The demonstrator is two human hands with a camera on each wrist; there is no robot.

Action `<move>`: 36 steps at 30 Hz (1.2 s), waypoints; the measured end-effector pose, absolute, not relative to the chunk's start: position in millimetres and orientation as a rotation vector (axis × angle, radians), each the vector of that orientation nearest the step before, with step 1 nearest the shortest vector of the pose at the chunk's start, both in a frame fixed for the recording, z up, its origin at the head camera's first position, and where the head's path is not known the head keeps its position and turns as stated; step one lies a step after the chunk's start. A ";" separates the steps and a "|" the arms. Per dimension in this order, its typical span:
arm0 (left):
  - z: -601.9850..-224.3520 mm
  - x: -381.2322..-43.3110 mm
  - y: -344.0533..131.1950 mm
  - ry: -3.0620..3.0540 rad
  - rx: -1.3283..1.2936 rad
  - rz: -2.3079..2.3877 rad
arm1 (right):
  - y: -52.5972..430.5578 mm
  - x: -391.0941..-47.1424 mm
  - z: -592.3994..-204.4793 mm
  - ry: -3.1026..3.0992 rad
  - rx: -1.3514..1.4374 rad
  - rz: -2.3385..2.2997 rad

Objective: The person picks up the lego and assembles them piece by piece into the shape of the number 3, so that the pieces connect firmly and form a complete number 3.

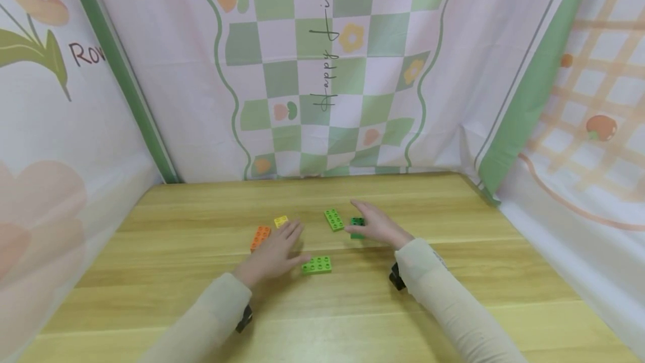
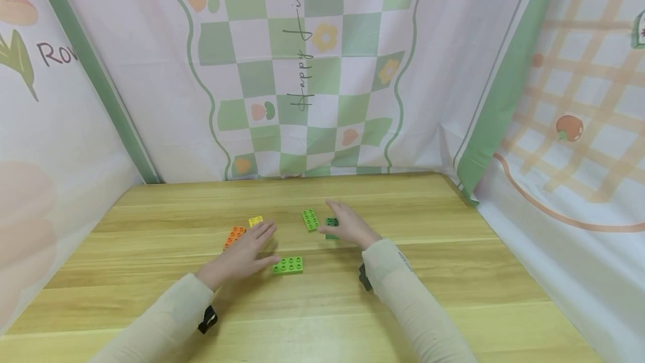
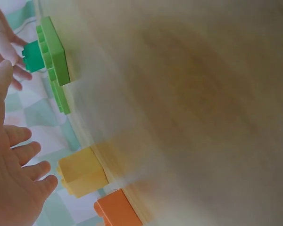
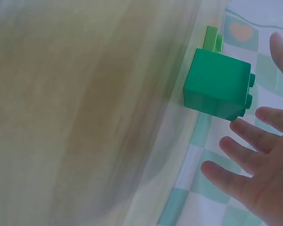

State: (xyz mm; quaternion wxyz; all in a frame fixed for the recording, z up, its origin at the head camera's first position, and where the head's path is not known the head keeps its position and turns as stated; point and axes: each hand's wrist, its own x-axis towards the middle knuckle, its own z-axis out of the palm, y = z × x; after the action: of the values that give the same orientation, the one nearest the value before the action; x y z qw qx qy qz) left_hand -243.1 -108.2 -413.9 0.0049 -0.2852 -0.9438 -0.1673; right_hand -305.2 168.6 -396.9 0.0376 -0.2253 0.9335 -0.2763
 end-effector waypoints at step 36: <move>-420.3 -240.7 -107.8 -2.983 -0.968 -0.521 | 179.0 -302.0 -404.6 2.747 -0.617 -1.030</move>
State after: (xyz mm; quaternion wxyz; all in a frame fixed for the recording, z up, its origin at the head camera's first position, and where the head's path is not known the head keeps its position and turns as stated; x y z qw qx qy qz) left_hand -240.7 -107.8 -420.3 -0.0189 -0.3043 -0.9382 -0.1639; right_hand -302.0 179.0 -404.6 0.0717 -0.2053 0.9140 -0.3426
